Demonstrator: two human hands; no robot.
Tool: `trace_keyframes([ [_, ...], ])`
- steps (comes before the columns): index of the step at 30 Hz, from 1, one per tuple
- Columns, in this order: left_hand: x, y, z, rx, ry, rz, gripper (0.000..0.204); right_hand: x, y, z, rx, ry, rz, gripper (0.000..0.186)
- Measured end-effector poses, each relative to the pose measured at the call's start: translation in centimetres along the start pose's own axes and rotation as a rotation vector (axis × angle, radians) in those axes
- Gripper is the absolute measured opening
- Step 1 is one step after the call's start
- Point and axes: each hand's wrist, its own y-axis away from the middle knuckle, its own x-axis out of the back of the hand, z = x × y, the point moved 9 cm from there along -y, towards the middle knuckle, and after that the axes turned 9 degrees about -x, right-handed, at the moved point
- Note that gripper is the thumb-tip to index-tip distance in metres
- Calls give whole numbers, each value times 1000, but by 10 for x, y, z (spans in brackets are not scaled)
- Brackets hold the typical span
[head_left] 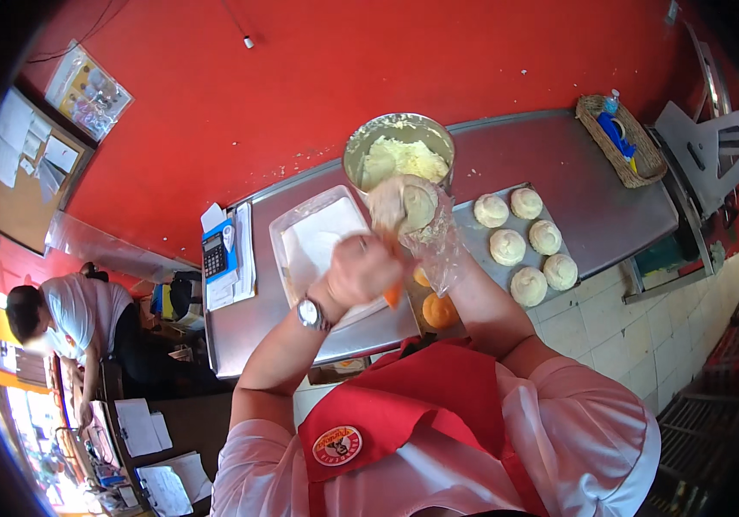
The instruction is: The person uses a brush to apply a yellow glaze from a bowl onto dough rolls, then presses each roll into a tray of white powder before placing them on a baking sheet. They lift the baking sheet and place it into a tall metal rack before returning to glaze more rolls.
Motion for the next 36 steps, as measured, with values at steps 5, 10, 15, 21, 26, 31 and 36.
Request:
trace_keyframes([
  [5,52,-6,8,132,160,99,19,26,-25,15,0,46,167,42],
  [10,64,79,-168,1335,450,504,23,-19,-20,50,-166,-26,258,39],
  [15,66,50,-80,508,271,168,16,-11,-37,58,-123,-59,-93,38],
  [21,74,100,-110,968,460,494,14,-14,-53,67,213,1396,5,32],
  [26,106,154,-177,1364,492,877,23,-33,-51,77,-17,596,171,24],
  [31,88,30,10,185,91,104,19,-28,-60,65,339,1233,-89,39],
  [36,102,127,-143,1329,481,834,18,6,-86,73,170,1418,-110,38],
])
